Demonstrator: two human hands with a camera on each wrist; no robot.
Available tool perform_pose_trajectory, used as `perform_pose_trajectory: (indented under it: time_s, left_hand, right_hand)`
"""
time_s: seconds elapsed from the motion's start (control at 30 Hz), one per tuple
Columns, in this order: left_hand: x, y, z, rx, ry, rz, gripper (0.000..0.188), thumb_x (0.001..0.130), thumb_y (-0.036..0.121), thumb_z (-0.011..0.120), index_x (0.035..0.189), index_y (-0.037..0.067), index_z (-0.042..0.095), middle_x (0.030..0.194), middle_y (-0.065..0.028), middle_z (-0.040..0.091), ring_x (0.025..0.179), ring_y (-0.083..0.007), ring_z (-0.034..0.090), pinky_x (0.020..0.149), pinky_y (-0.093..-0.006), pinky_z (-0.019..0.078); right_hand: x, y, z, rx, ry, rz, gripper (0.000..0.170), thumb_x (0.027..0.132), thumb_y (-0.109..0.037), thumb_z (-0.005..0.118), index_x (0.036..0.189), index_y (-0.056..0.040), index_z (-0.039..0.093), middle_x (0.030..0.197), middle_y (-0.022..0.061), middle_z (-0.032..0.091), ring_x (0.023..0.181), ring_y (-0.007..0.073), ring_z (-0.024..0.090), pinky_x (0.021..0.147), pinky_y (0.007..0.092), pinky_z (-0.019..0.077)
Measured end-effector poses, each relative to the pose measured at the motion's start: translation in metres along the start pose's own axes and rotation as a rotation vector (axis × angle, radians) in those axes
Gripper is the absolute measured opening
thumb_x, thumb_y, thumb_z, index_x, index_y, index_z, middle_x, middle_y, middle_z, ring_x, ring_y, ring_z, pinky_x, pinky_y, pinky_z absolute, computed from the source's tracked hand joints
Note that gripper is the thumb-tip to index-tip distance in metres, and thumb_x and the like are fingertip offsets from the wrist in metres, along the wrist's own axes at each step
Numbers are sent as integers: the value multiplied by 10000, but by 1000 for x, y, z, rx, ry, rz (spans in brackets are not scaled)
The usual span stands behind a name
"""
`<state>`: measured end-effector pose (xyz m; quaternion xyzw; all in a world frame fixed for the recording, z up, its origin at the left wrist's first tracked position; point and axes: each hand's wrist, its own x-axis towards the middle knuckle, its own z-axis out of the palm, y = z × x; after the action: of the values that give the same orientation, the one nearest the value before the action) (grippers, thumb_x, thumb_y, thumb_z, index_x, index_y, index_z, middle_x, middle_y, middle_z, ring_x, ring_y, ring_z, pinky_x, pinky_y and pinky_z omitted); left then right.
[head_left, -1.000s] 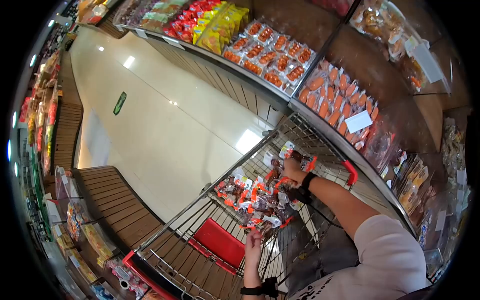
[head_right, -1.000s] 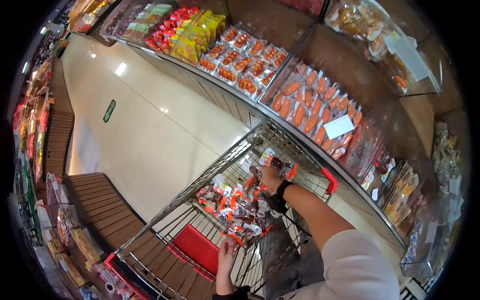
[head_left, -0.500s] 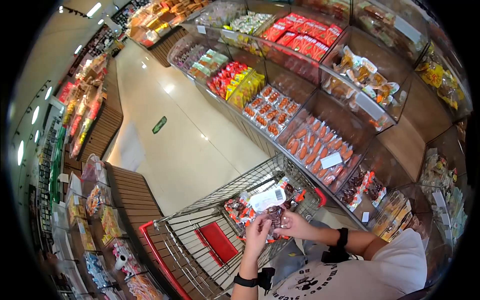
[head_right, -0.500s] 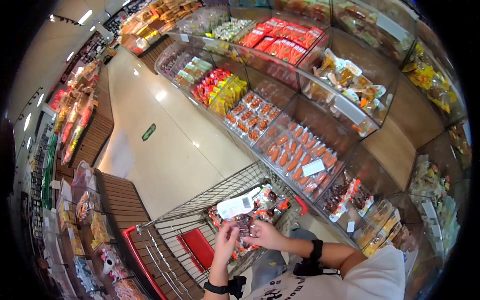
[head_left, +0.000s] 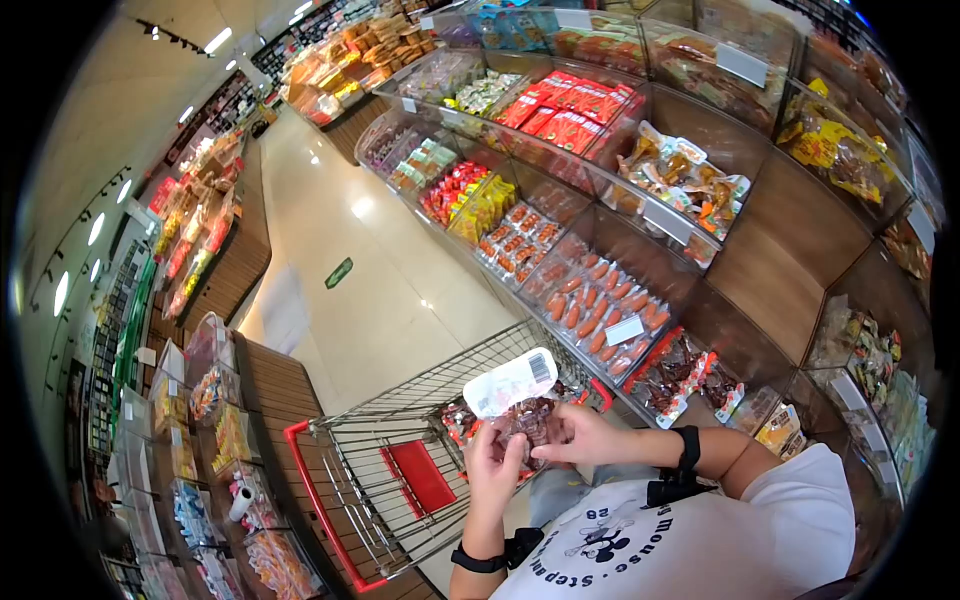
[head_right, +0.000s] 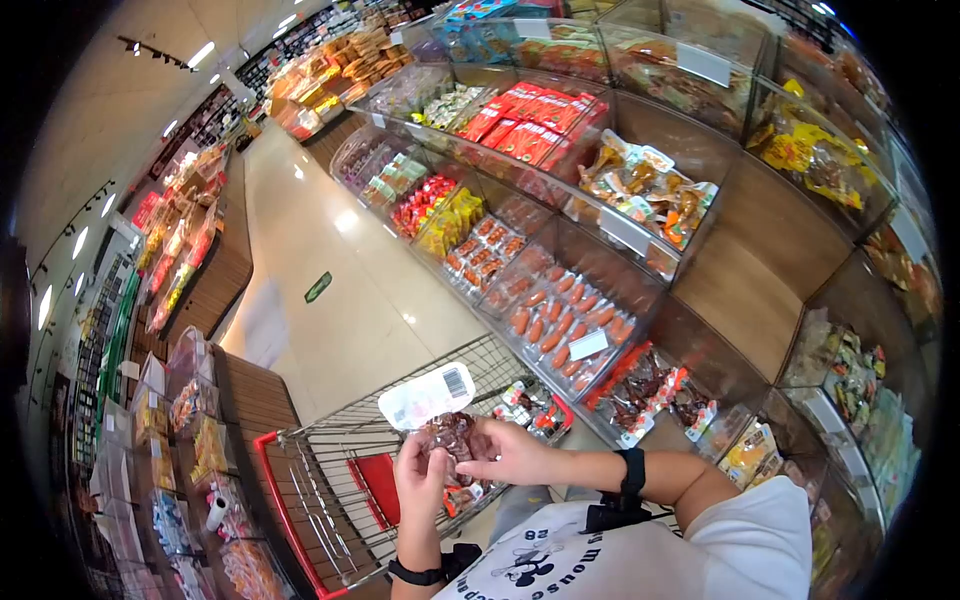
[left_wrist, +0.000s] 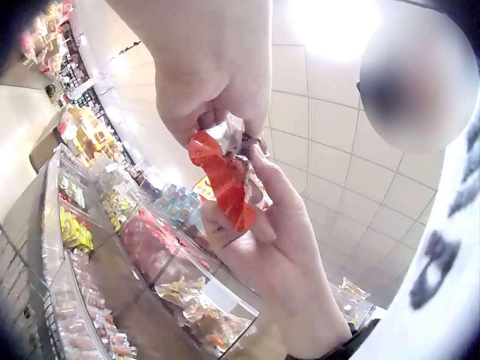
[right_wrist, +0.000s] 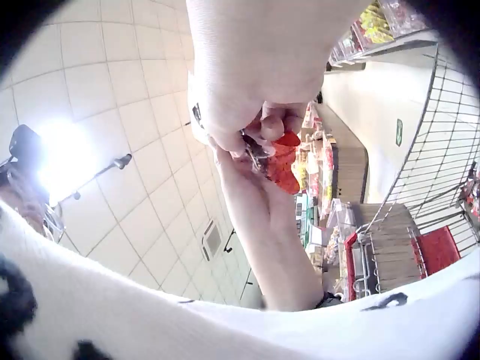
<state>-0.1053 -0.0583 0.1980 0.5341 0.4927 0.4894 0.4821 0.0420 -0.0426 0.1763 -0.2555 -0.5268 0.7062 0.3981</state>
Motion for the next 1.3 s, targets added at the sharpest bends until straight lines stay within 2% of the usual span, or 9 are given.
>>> perform_pose_trajectory:
  time_s: [0.17, 0.23, 0.33, 0.37, 0.53, 0.63, 0.83, 0.97, 1.3]
  left_hand:
    - [5, 1, 39, -238, -25, -127, 185, 773, 78, 456, 931, -17, 464, 736, -20, 506, 627, -52, 458, 537, -178, 379]
    - [14, -30, 43, -372, -62, -258, 165, 801, 111, 413, 902, -7, 472, 728, -23, 508, 632, -62, 464, 566, -184, 377]
    - [15, -49, 48, -480, -318, -504, 186, 812, 174, 383, 844, 23, 487, 715, -49, 522, 636, -102, 489, 582, -199, 379]
    - [15, -64, 48, -469, -481, -559, 183, 806, 178, 393, 843, 26, 488, 704, -52, 524, 637, -99, 490, 568, -196, 379]
    - [2, -107, 87, -316, -840, -1003, 254, 823, 234, 330, 898, 27, 455, 701, -78, 530, 550, -105, 474, 506, -196, 384]
    - [-9, -151, 109, -551, -726, -1234, 265, 823, 240, 320, 923, 28, 442, 709, -92, 534, 557, -117, 484, 519, -209, 398]
    - [-8, -169, 89, -528, -407, -995, 306, 762, 218, 446, 1011, 39, 444, 746, -59, 520, 595, -124, 470, 521, -214, 392]
    - [-14, -183, 54, -490, -255, -1023, 308, 739, 238, 485, 990, 61, 464, 733, -47, 515, 594, -122, 468, 538, -220, 394]
    - [-44, -190, 0, -501, -63, -1011, 339, 746, 262, 465, 1016, 57, 451, 756, -24, 496, 626, -113, 446, 567, -222, 378]
  right_hand:
    - [-21, -25, -13, 92, 218, 112, 318, 774, -65, 455, 1059, -15, 325, 872, 68, 477, 675, 88, 494, 555, 198, 415]
    - [-28, -1, -27, 150, 304, -120, 375, 761, -88, 475, 1092, -39, 305, 959, 111, 457, 786, 158, 493, 642, 245, 409]
    - [-51, -14, -46, -1083, 669, -588, 338, 721, -86, 501, 1040, -79, 389, 978, 124, 426, 858, 241, 450, 730, 350, 366]
    - [-67, -13, -57, -1380, 463, -590, 334, 671, -144, 552, 989, -103, 460, 1042, 111, 402, 988, 256, 358, 835, 402, 272]
    - [-133, 51, -85, -1288, 362, -248, 224, 673, -234, 539, 864, -121, 511, 869, 27, 497, 885, 189, 445, 826, 374, 283]
    - [-166, 78, -106, -1173, 530, 28, 202, 670, -245, 539, 817, -108, 516, 802, 48, 514, 818, 204, 473, 764, 340, 325]
    - [-211, 132, -198, -1052, 1000, 709, 260, 654, -284, 541, 785, -60, 524, 749, 112, 555, 726, 274, 526, 628, 384, 396]
    - [-231, 180, -259, -993, 719, 1097, 259, 642, -250, 520, 774, -30, 550, 764, 148, 558, 704, 284, 538, 593, 381, 410]
    - [-247, 215, -298, -890, 504, 1160, 265, 612, -205, 451, 741, -19, 589, 804, 172, 556, 752, 284, 543, 637, 371, 425]
